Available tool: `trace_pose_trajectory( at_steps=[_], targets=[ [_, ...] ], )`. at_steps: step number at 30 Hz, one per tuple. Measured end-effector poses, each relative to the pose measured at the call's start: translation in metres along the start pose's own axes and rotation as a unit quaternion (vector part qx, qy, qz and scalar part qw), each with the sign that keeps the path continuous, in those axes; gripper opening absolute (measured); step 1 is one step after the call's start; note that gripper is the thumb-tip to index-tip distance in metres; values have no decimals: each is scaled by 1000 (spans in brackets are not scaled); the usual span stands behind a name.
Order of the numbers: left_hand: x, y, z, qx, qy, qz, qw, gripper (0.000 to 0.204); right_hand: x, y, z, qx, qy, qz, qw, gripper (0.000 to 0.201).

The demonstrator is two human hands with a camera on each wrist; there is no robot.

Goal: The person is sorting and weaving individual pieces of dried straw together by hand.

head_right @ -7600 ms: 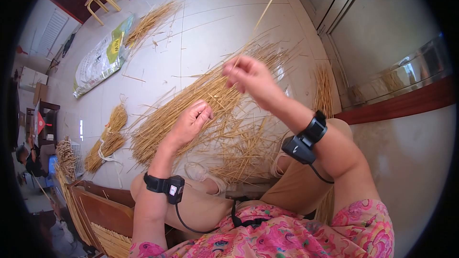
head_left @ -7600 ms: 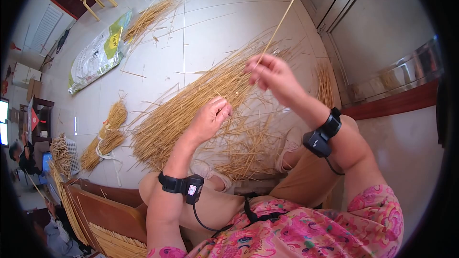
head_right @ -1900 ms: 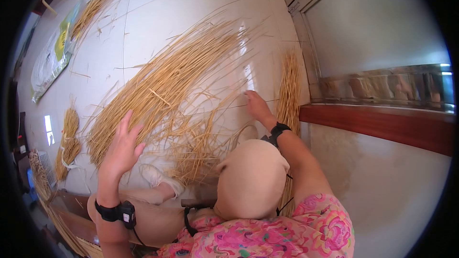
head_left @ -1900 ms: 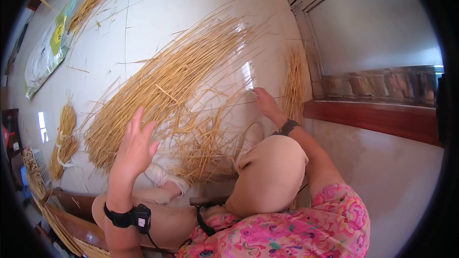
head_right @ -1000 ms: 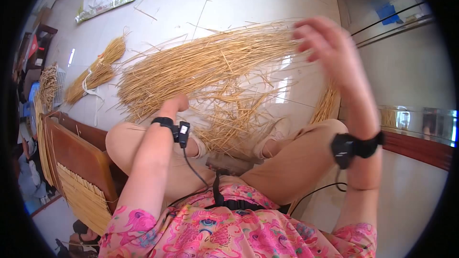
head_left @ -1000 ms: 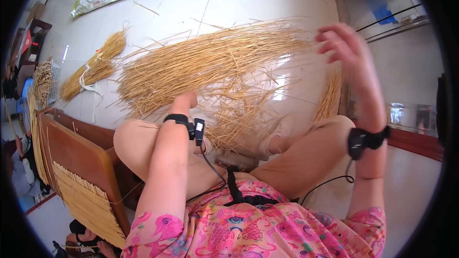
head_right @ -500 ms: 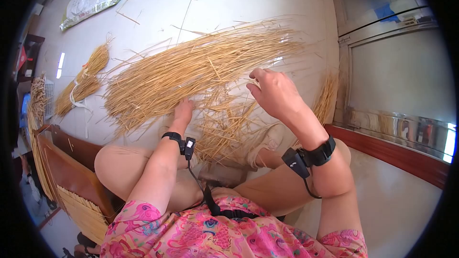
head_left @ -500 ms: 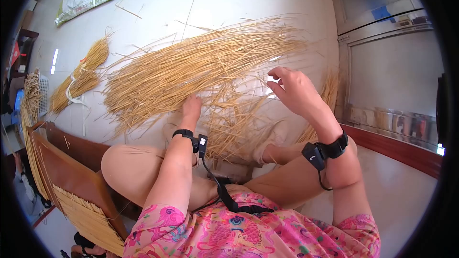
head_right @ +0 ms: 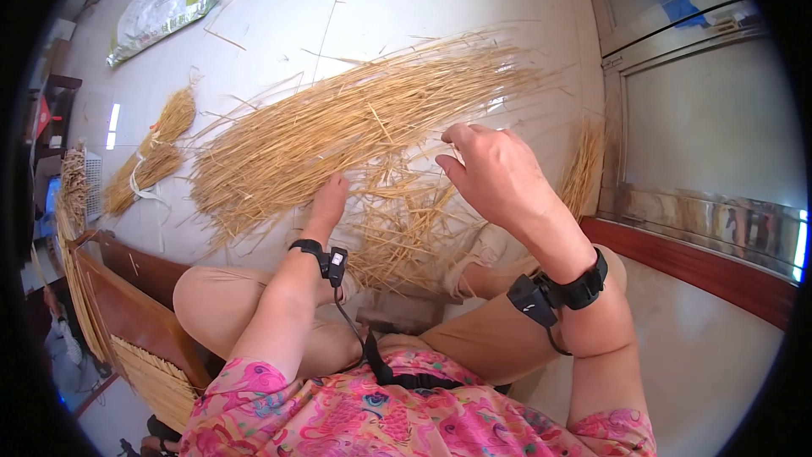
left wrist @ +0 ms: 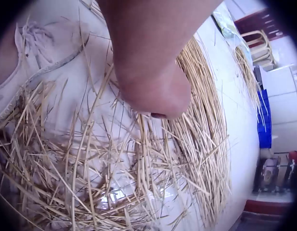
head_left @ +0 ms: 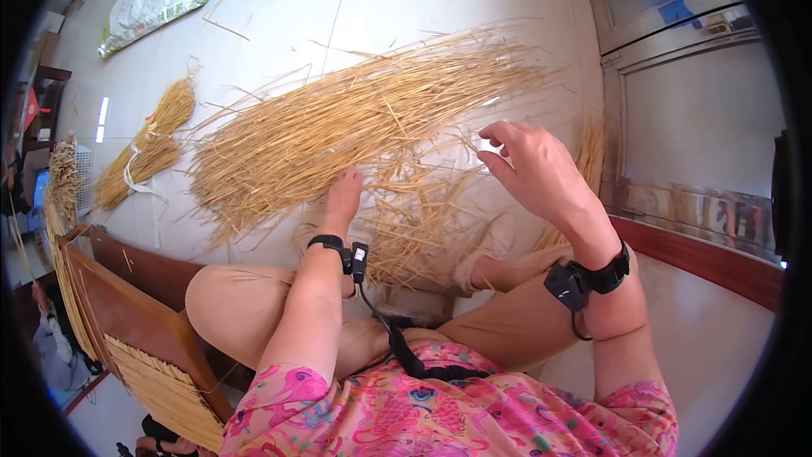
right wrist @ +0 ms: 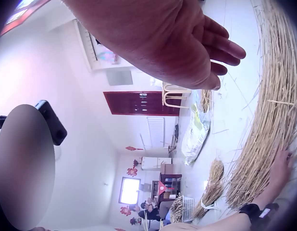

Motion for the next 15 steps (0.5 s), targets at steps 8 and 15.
trace_pose_trajectory(
  at_steps=[8,15],
  targets=[
    [-1,3,14,-5,11,3,1000,12,-4,3,-10,-12,2,14,1000,24],
    [69,20,-8,2,-97,235,967,19,-12,4,-10,-12,-13,47,999,27]
  ],
)
Point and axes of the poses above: each hand's wrist, its own y-axis towards the middle knuckle, its own x-axis out of the back of the hand, z = x × y, the point moved 10 cm from there along y, towards the middle knuckle, and after that the axes turned 15 degrees about -y, right-handed, at the moved point
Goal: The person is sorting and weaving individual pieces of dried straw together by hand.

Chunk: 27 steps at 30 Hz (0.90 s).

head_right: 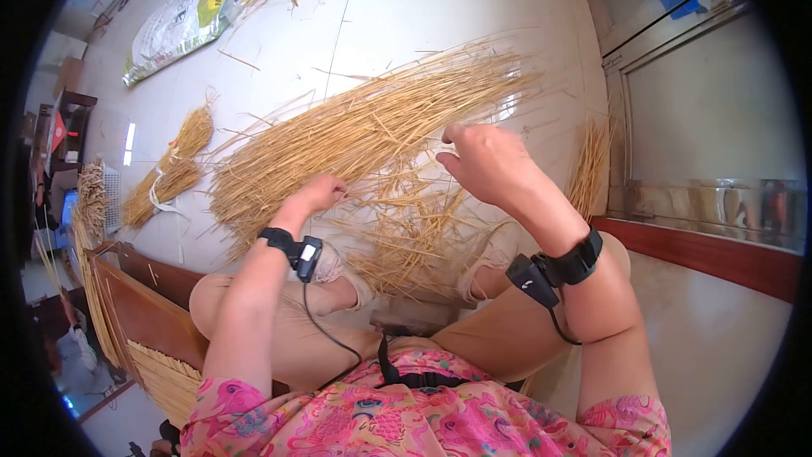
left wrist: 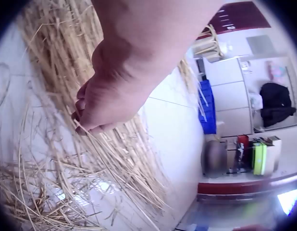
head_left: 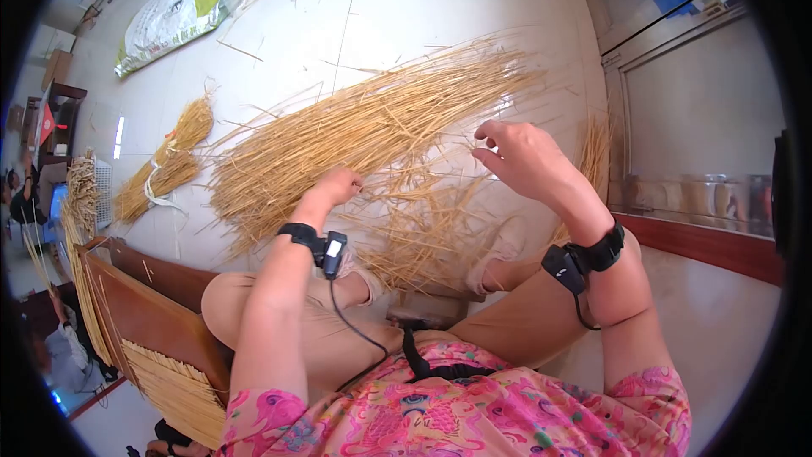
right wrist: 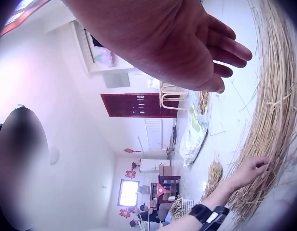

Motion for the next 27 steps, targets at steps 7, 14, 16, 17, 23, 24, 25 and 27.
trace_pose_trajectory(
  at_steps=[7,14,16,17,23,24,25,27],
  targets=[
    [92,-79,-98,-59,-170,-37,983,17,-28,-1,24,46,118,88,988,33],
    [99,-129,-183,-231,-68,-168,956,13,-69,-2,83,53,497,73,863,31],
    [91,-127,-189,-239,-44,-148,959,21,-66,5,88,68,577,24,813,19],
    [93,-129,-189,-238,-45,-151,958,28,-63,8,80,56,560,1,826,18],
    [133,-121,-114,-39,42,-213,975,62,17,14,-5,3,558,-208,803,20],
    [141,-123,-110,-24,54,-217,974,63,35,9,-14,1,536,-245,807,21],
    [150,-126,-111,-9,66,-220,973,64,47,4,-23,1,533,-276,800,22],
    [161,-132,-110,47,79,-213,973,64,66,-5,-40,0,524,-340,781,24]
  ],
)
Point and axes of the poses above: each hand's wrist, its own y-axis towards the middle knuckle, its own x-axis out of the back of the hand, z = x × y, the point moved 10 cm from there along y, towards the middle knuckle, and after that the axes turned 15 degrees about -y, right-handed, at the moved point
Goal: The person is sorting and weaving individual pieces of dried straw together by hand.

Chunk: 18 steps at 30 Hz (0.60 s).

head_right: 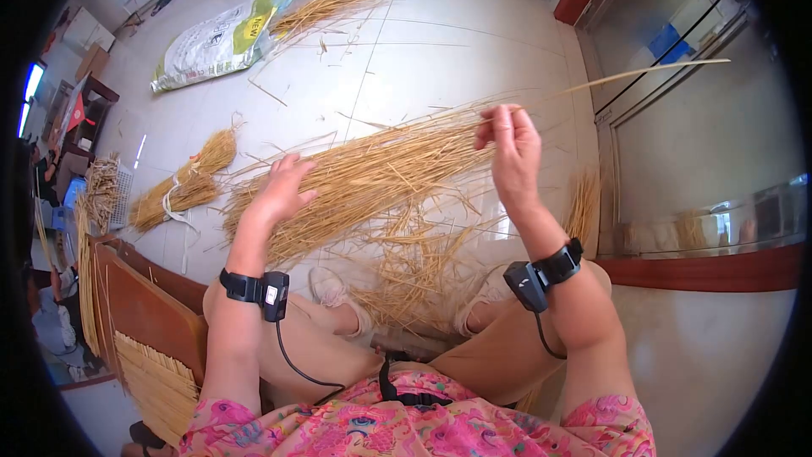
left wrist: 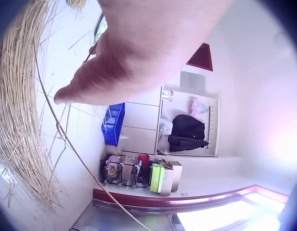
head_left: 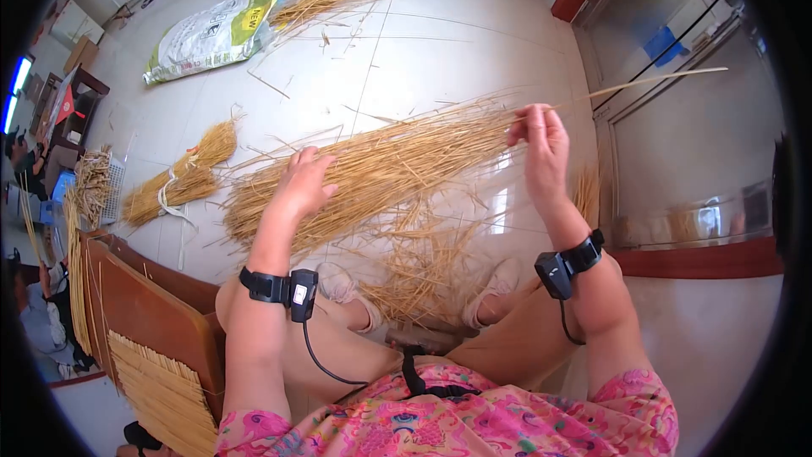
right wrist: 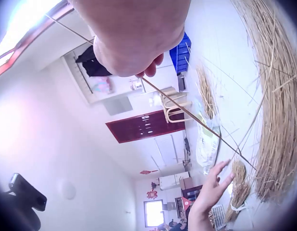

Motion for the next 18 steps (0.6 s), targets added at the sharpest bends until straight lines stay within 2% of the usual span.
trace_pose_trajectory(
  at_steps=[2,3,6,7,8,10,12,15,18],
  targets=[
    [3,-1,7,42,44,6,998,64,16,8,9,30,14,-38,999,25],
    [8,-1,-2,15,26,-14,999,63,21,10,13,45,21,-57,997,26],
    [12,-2,-37,-76,1,-58,995,59,4,12,19,48,0,6,999,27],
    [7,-1,-49,-116,11,-63,991,57,-9,10,12,19,28,48,998,27],
    [4,-1,-57,-156,21,-69,985,56,-15,8,12,14,27,50,998,27],
    [-11,7,-32,-73,5,0,997,39,-22,7,11,6,22,55,998,26],
    [-27,9,-4,9,-13,68,998,24,-4,11,1,-14,4,6,1000,27],
    [-29,15,28,41,59,52,996,17,38,21,-11,-43,-8,-107,993,27],
    [-26,7,41,64,47,42,996,20,77,30,-17,-52,17,-188,981,27]
  ],
)
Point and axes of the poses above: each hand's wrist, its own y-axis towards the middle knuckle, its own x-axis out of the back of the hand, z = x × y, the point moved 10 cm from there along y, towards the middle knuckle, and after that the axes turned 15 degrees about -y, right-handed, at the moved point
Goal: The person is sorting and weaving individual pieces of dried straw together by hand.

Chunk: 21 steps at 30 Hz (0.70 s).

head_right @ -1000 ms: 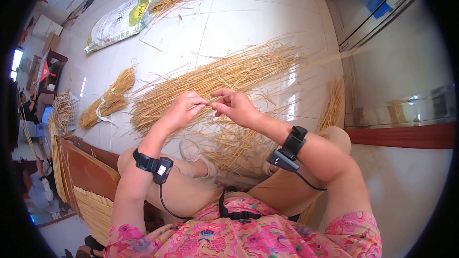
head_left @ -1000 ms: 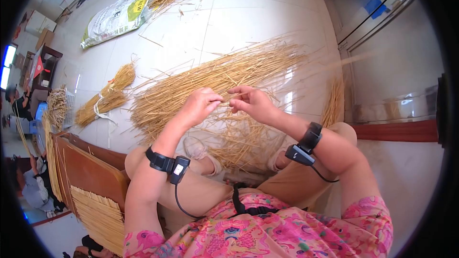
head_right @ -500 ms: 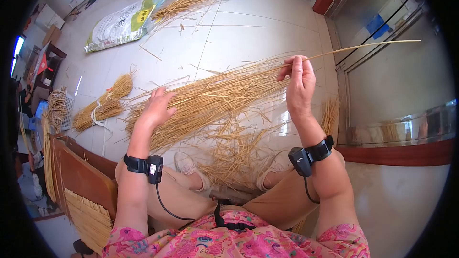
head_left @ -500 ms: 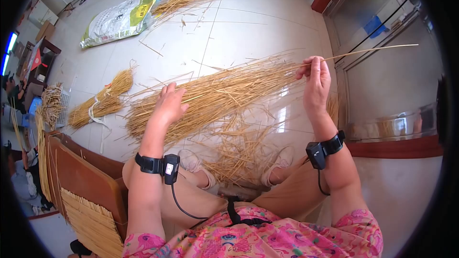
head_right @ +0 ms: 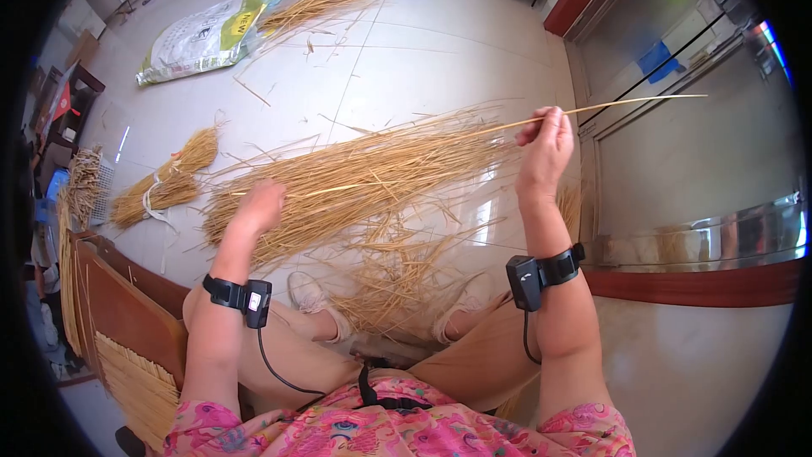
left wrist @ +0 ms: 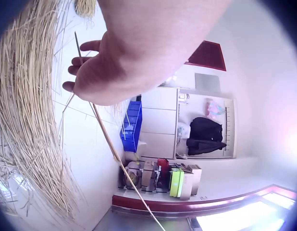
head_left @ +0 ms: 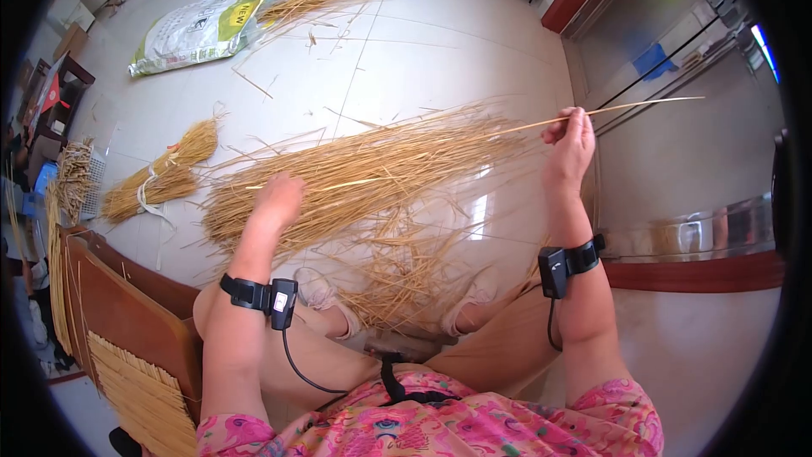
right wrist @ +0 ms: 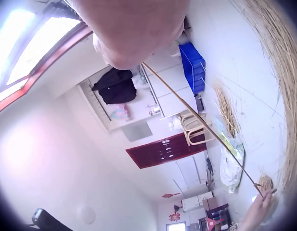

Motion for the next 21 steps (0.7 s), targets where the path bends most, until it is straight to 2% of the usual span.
trace_pose_trajectory(
  at_steps=[2,3,6,9,11,13,15,17,19,21],
  targets=[
    [-17,13,44,38,63,-2,997,28,19,13,5,12,11,-30,999,28],
    [-14,11,46,58,94,-3,994,32,28,18,9,19,17,-40,999,29],
    [20,-9,53,163,-15,-124,979,43,41,22,13,20,17,-67,997,30],
    [43,-11,37,124,-71,-148,979,47,44,22,15,20,5,-75,997,30],
    [76,-29,-21,-4,-82,-202,976,41,42,20,17,17,4,-72,997,30],
    [91,-33,-68,-209,-149,-243,935,44,40,19,18,18,5,-64,998,29],
    [83,-44,-108,-275,-229,-200,912,40,38,18,18,14,11,-59,998,29],
    [62,-47,-130,-283,-215,-166,920,39,38,16,18,2,19,-58,998,28],
    [44,-41,-132,-280,-250,-128,918,42,41,19,12,-4,24,-59,998,26],
    [44,-34,-131,-286,-284,-148,903,39,42,20,6,-22,31,-58,998,25]
  ],
)
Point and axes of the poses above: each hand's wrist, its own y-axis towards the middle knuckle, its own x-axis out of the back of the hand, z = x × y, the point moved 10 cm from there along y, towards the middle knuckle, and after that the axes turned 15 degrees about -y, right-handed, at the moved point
